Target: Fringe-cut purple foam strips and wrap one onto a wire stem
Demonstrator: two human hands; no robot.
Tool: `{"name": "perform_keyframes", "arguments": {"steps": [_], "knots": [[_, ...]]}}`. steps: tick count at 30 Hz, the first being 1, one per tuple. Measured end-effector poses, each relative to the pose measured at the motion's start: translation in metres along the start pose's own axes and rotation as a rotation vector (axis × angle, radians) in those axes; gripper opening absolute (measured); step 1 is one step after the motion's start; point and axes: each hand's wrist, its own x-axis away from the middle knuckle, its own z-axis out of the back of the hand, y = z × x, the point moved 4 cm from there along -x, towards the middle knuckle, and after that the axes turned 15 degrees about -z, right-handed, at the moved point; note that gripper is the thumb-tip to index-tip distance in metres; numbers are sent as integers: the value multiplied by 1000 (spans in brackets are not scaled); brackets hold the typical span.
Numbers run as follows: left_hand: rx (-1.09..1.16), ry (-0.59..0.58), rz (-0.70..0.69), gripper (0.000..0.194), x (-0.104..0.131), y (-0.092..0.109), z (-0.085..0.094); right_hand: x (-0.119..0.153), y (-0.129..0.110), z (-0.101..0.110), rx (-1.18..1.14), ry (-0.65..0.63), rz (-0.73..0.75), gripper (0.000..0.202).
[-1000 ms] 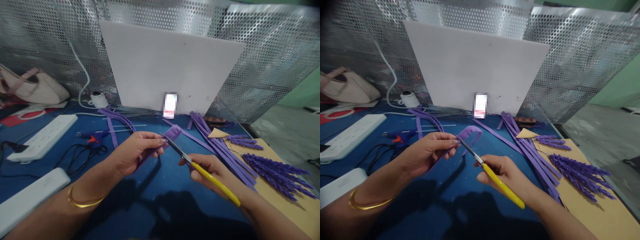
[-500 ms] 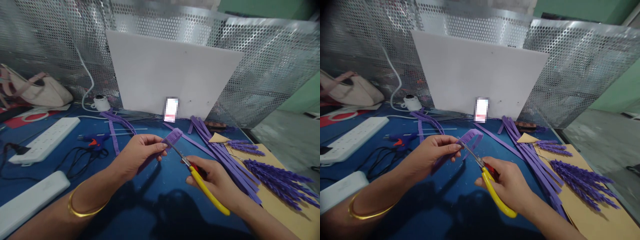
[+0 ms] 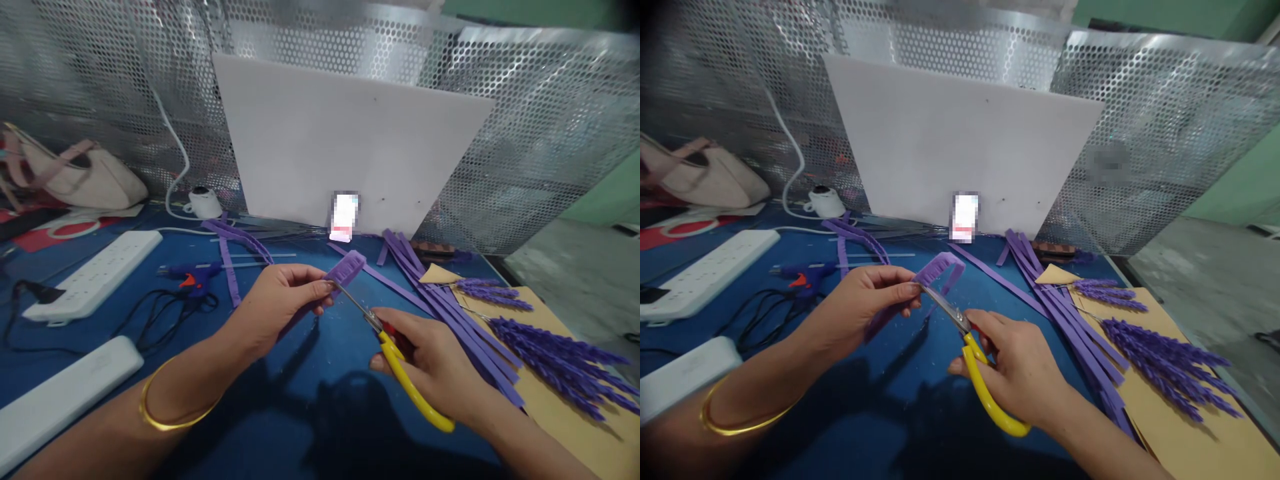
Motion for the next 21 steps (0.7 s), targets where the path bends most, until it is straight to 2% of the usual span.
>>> {"name": "perform_keyframes", "arguments": {"steps": [10, 21], "knots": [[-58, -25, -32, 15, -1, 0, 3, 0, -5, 1, 20, -11, 7, 28], [-57, 13, -19, 12, -2, -1, 2, 0, -2, -2, 64, 30, 55, 24]]}}
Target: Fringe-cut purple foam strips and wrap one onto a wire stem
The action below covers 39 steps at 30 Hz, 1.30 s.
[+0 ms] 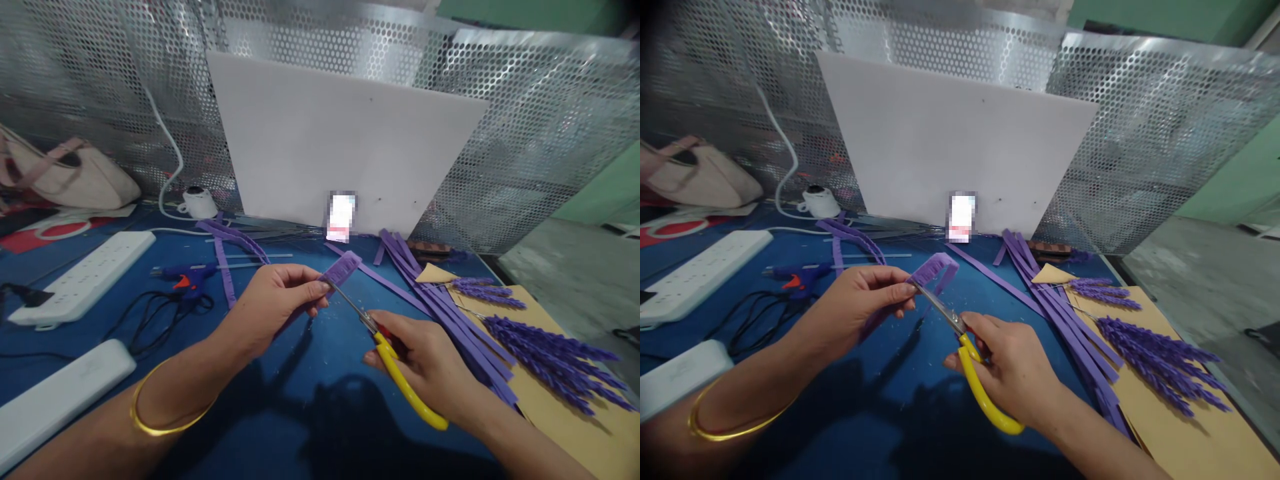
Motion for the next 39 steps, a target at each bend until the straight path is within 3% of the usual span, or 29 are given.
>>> {"name": "perform_keyframes", "arguments": {"steps": [12, 19, 28, 39], "knots": [[105, 18, 137, 16, 7, -22, -11, 12, 12, -12, -93, -77, -161, 30], [106, -32, 288, 18, 38, -50, -20, 45, 26, -32, -62, -148, -267, 33], [-9, 72, 307, 17, 73, -66, -18, 62, 33, -51, 8, -181, -198, 42], [-56, -29, 336, 12, 82, -73, -16, 68, 31, -57, -5, -170, -127, 46]]}}
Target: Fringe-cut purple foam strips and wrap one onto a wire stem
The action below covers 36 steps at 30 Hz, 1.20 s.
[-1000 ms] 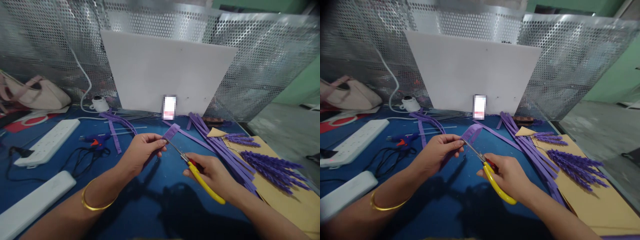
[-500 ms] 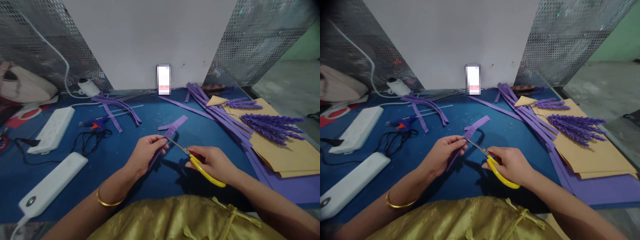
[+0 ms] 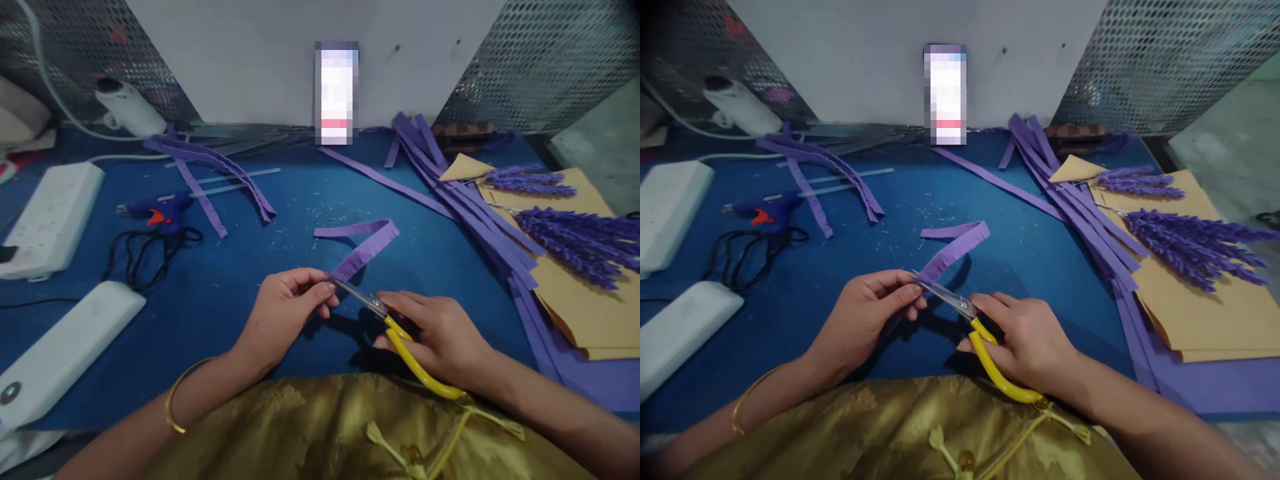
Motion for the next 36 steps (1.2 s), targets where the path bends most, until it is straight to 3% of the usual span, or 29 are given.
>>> {"name": "perform_keyframes", "arguments": {"steps": [9, 16, 24, 36], "knots": [[52, -26, 13, 13, 1, 0, -1, 1, 2, 2, -117, -60, -39, 39], [201, -60, 102, 16, 1, -4, -3, -1, 4, 4, -247, -212, -146, 32], [68, -24, 58, 13, 0, -3, 0, 0, 4, 4, -132, -41, -57, 46], [89, 55, 6, 10, 1, -1, 1, 0, 4, 6, -63, -11, -15, 50]]}}
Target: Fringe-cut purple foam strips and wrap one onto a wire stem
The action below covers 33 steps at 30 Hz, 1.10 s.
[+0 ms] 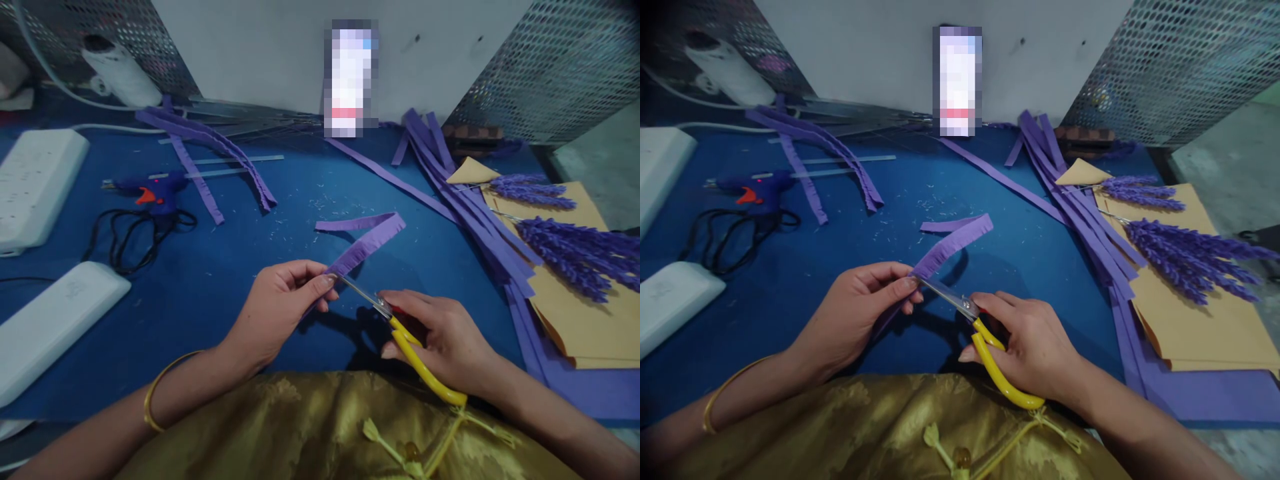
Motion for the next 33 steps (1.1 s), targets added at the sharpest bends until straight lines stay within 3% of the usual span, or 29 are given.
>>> {"name": "perform_keyframes", "arguments": {"steps": [25, 33], "knots": [[-19, 88, -8, 14, 1, 5, 4, 1, 0, 2, 17, -11, 14, 49], [28, 178, 7, 17, 1, 5, 6, 2, 1, 3, 45, 11, 32, 50]]}}
